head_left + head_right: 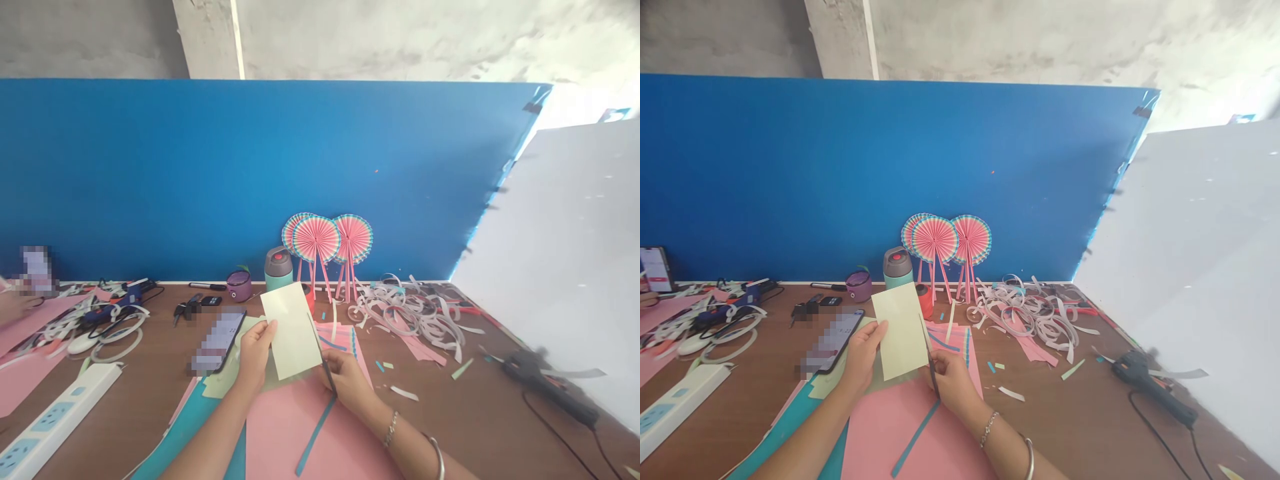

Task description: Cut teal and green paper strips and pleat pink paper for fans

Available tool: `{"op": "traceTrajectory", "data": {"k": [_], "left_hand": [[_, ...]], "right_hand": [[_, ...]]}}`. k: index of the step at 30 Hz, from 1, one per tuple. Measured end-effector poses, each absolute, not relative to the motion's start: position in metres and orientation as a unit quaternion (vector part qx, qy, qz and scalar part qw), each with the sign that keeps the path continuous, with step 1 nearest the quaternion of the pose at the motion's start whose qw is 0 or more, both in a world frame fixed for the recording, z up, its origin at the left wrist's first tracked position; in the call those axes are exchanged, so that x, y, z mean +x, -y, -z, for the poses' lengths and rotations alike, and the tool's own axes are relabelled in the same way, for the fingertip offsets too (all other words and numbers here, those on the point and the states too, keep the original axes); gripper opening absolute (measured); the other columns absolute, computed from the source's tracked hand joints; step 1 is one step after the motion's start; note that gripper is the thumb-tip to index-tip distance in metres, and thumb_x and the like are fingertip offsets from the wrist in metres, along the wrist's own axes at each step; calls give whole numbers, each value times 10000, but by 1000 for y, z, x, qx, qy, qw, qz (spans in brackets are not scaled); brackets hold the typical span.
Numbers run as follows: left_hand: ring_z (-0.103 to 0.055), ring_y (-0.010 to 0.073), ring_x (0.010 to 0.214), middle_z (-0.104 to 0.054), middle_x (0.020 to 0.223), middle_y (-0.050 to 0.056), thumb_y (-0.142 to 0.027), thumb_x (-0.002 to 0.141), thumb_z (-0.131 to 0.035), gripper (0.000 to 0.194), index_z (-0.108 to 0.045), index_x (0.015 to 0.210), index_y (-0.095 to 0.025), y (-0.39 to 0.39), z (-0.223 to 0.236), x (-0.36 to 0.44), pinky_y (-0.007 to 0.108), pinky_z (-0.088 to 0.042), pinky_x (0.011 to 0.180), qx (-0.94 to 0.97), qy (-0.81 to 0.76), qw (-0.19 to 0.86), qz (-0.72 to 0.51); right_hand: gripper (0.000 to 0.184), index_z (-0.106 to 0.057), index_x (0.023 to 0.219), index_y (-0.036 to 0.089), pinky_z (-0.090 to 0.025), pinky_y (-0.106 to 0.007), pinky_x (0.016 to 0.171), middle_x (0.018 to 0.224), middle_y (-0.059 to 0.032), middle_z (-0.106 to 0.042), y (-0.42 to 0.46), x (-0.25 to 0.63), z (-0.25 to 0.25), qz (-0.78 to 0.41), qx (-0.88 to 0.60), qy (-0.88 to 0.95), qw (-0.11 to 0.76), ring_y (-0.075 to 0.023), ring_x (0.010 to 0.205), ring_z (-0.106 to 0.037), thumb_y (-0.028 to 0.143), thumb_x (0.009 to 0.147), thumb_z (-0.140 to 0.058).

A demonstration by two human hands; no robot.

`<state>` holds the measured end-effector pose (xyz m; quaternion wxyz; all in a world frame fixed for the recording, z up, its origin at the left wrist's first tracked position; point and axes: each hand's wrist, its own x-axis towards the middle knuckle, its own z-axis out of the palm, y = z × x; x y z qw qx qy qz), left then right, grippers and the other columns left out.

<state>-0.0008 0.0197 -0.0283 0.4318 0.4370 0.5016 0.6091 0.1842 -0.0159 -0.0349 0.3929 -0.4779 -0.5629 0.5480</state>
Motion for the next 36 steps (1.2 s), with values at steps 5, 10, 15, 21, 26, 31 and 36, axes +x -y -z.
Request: {"op": "traceTrajectory", "data": {"k": [5, 10, 15, 21, 26, 31, 36], "left_hand": [[-455, 123, 507, -453, 498, -37, -508, 668, -635, 354, -542, 584, -177, -20, 27, -1, 222, -334, 469, 437, -504, 428, -610], [-443, 120, 507, -447, 510, -37, -511, 668, -630, 357, -545, 595, -172, -19, 24, -1, 220, -335, 468, 437, -508, 434, -602], [-413, 105, 498, -439, 525, -44, -509, 669, -632, 370, -512, 572, -172, -17, 22, 0, 212, -325, 470, 444, -507, 443, -590], [-366, 90, 494, -384, 523, -59, -483, 686, -631, 387, -446, 536, -178, -16, 22, 0, 201, -303, 476, 449, -500, 461, -580], [-376, 94, 498, -390, 528, -56, -477, 677, -636, 377, -460, 533, -177, -17, 21, 1, 207, -314, 480, 448, -500, 464, -578], [-403, 102, 501, -427, 532, -46, -488, 673, -637, 368, -493, 541, -176, -15, 21, 1, 217, -329, 486, 448, -500, 462, -580], [-446, 121, 503, -478, 532, -24, -500, 654, -650, 356, -556, 561, -169, -15, 22, 1, 232, -339, 475, 453, -490, 458, -588]], "right_hand": [[198, -641, 773, 128, -289, -187, 392, 418, 79, -406, 15, 184, 36, -547, -484, 562, 389, -67, 394, -357, 172, 615, -530], [128, -596, 715, 149, -299, -188, 391, 438, 77, -427, 15, 184, 38, -559, -478, 551, 394, -69, 395, -374, 175, 602, -541], [129, -574, 714, 160, -299, -187, 392, 433, 87, -410, 16, 183, 35, -569, -466, 541, 407, -63, 383, -367, 163, 596, -522], [133, -589, 724, 165, -326, -196, 395, 446, 66, -481, 12, 184, 45, -560, -474, 541, 412, -81, 382, -413, 205, 599, -568], [155, -603, 752, 165, -323, -192, 393, 436, 68, -473, 11, 186, 47, -557, -474, 544, 412, -86, 391, -423, 193, 606, -559], [227, -636, 819, 147, -309, -187, 381, 416, 81, -446, 12, 186, 45, -556, -479, 542, 410, -79, 375, -402, 173, 615, -539], [218, -636, 806, 148, -302, -178, 369, 415, 78, -457, 13, 185, 42, -550, -488, 548, 399, -81, 369, -430, 156, 613, -536]]}}
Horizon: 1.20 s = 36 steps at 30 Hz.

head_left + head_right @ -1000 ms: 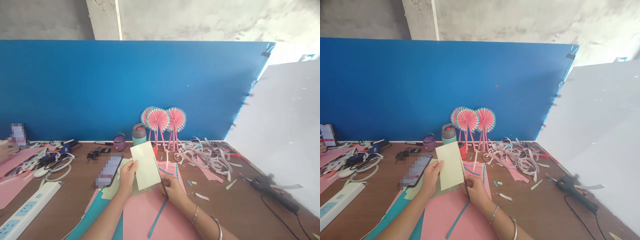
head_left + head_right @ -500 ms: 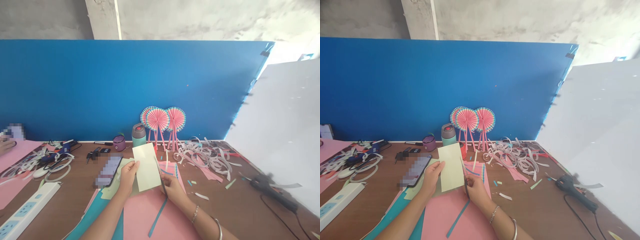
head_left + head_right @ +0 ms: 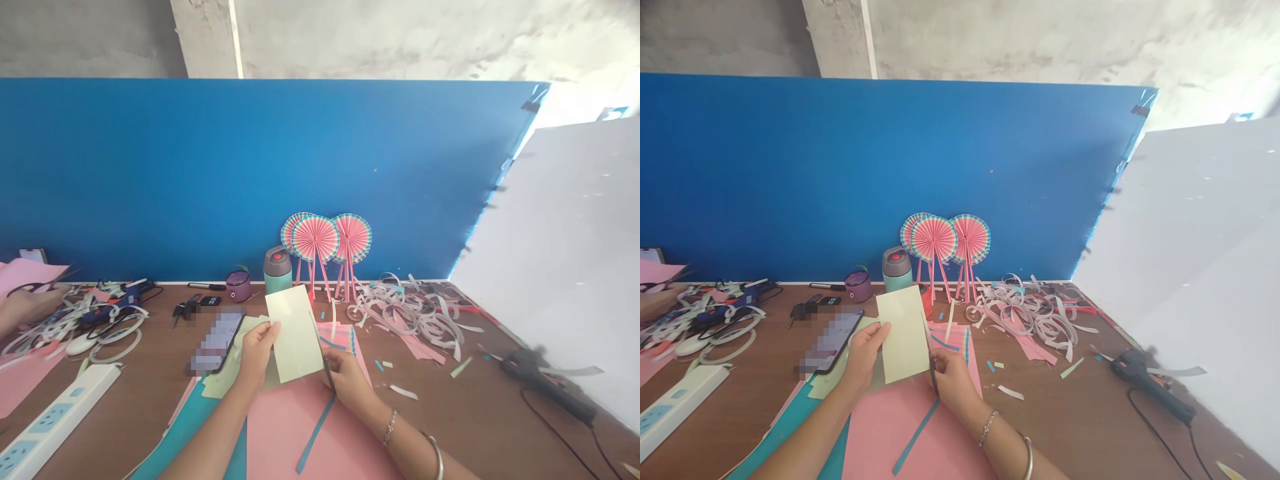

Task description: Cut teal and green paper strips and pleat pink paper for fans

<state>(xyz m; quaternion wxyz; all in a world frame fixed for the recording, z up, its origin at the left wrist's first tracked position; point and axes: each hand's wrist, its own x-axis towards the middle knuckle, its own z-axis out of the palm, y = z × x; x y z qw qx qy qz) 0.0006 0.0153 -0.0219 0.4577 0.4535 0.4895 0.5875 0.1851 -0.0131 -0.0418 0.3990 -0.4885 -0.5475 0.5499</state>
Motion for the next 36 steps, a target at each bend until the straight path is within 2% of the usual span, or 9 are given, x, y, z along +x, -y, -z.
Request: {"op": "traceTrajectory", "data": {"k": [8, 18, 24, 36], "left_hand": [[-466, 130, 504, -506, 516, -14, -520, 657, -640, 371, -582, 575, -164, -15, 21, 0, 236, -345, 476, 465, -488, 468, -572], [-494, 142, 530, -547, 539, 1, -534, 661, -627, 387, -607, 601, -153, -15, 20, 1, 239, -356, 493, 479, -490, 473, -553], [-494, 138, 536, -550, 555, 0, -531, 670, -626, 383, -600, 617, -153, -15, 20, 1, 234, -358, 496, 473, -490, 480, -553], [-520, 158, 551, -575, 559, 14, -524, 664, -628, 377, -634, 646, -147, -13, 16, 2, 247, -381, 507, 476, -488, 484, -549]], "right_hand": [[114, -585, 716, 157, -324, -191, 375, 448, 66, -489, 13, 184, 41, -552, -471, 546, 418, -76, 364, -420, 174, 608, -556], [115, -536, 695, 166, -297, -184, 375, 474, 73, -503, 12, 184, 43, -562, -462, 532, 432, -56, 366, -380, 162, 582, -512], [154, -549, 713, 163, -259, -177, 370, 409, 96, -440, 13, 185, 40, -571, -468, 525, 424, -54, 357, -349, 158, 568, -498], [148, -578, 711, 158, -287, -185, 355, 423, 83, -482, 12, 183, 42, -571, -464, 522, 432, -61, 337, -372, 159, 573, -528]]}}
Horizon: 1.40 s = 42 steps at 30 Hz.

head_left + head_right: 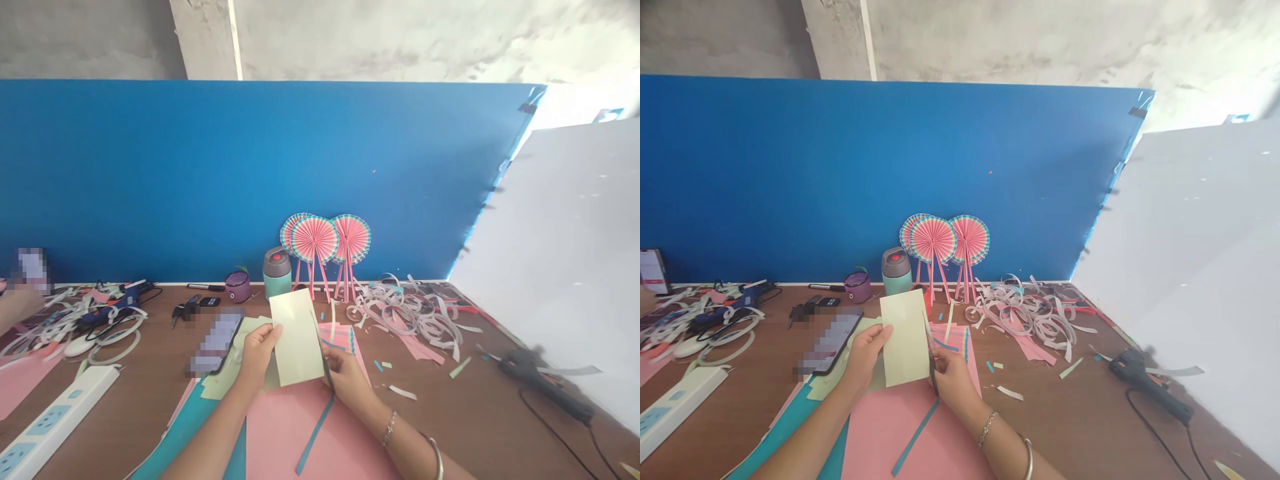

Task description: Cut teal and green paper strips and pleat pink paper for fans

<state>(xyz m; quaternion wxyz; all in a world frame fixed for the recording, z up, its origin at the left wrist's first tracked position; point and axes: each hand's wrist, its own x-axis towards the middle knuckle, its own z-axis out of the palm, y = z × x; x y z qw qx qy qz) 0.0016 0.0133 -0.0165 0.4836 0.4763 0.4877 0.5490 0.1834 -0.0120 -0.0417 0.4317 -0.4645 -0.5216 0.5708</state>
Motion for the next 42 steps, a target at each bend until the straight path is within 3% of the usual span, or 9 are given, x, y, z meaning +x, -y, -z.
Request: {"op": "traceTrajectory", "data": {"k": [7, 20, 28, 33, 42], "left_hand": [[-509, 151, 544, -560, 547, 7, -523, 676, -617, 378, -611, 609, -152, -13, 17, 3, 243, -376, 506, 495, -489, 477, -537], [-498, 142, 524, -547, 527, -1, -527, 673, -617, 384, -619, 602, -150, -13, 19, 3, 239, -368, 498, 498, -484, 473, -543], [-523, 158, 534, -587, 537, 19, -516, 652, -649, 373, -644, 624, -144, -15, 23, 3, 249, -386, 515, 495, -483, 488, -533], [-532, 160, 538, -599, 546, 26, -520, 644, -655, 378, -651, 628, -142, -15, 23, 4, 252, -395, 521, 494, -484, 490, -532], [-532, 159, 557, -596, 567, 22, -491, 664, -647, 354, -623, 619, -140, -14, 21, 5, 255, -409, 538, 492, -476, 504, -527]], "right_hand": [[137, -615, 746, 148, -304, -190, 371, 450, 63, -514, 13, 183, 36, -567, -448, 522, 454, -79, 372, -433, 182, 618, -582], [141, -621, 752, 146, -298, -190, 352, 433, 64, -522, 13, 183, 39, -570, -463, 518, 439, -80, 340, -418, 187, 621, -594], [155, -650, 755, 145, -393, -211, 461, 609, -4, -653, 14, 183, 34, -569, -422, 520, 477, -118, 493, -537, 235, 630, -673], [187, -659, 806, 143, -371, -206, 425, 558, 12, -632, 14, 184, 36, -563, -442, 521, 465, -83, 400, -458, 253, 655, -645], [184, -655, 791, 130, -343, -195, 408, 568, 2, -634, 13, 184, 36, -567, -440, 523, 459, -90, 425, -470, 228, 637, -630]]}}
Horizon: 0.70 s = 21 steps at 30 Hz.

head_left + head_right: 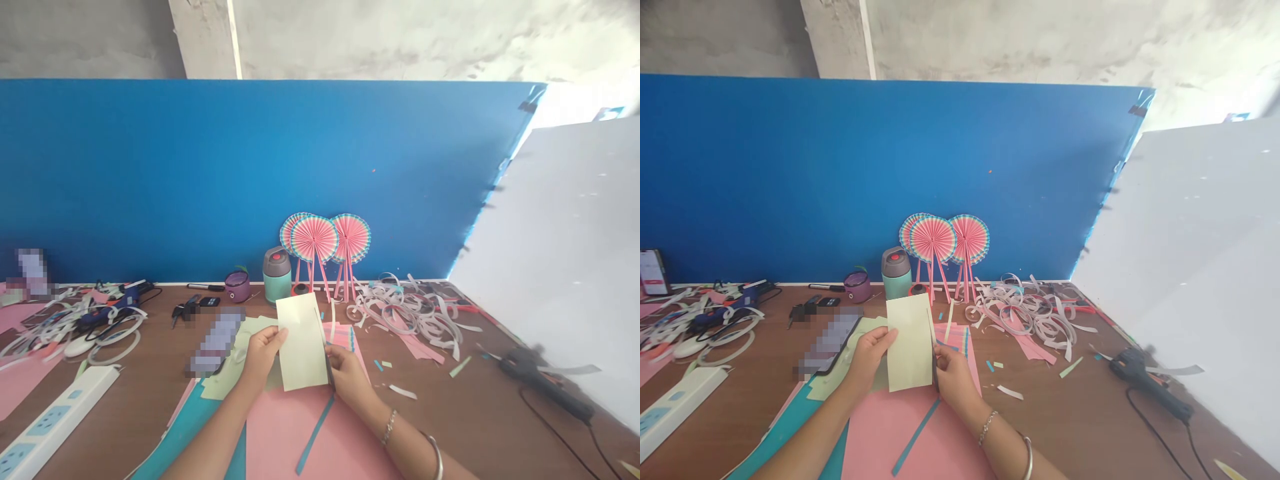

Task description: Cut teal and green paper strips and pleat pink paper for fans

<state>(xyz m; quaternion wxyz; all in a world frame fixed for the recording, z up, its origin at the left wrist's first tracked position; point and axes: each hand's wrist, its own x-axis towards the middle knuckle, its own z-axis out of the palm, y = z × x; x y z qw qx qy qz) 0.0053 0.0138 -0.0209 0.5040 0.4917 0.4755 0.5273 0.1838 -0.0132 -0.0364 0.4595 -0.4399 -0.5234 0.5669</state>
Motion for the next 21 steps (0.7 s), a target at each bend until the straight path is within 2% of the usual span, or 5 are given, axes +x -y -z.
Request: {"op": "traceTrajectory", "data": {"k": [14, 21], "left_hand": [[-561, 172, 581, -627, 594, 25, -461, 659, -666, 326, -658, 677, -136, -12, 20, 8, 274, -434, 582, 485, -457, 536, -518], [-559, 172, 588, -621, 590, 25, -447, 664, -666, 314, -646, 659, -134, -11, 19, 8, 270, -434, 575, 484, -463, 532, -518]], "right_hand": [[218, -629, 824, 147, -230, -176, 350, 455, 60, -508, 10, 185, 45, -563, -471, 509, 449, -44, 343, -327, 205, 625, -562], [204, -633, 802, 141, -251, -180, 369, 473, 49, -542, 12, 185, 39, -565, -462, 514, 450, -56, 363, -372, 183, 622, -547]]}}
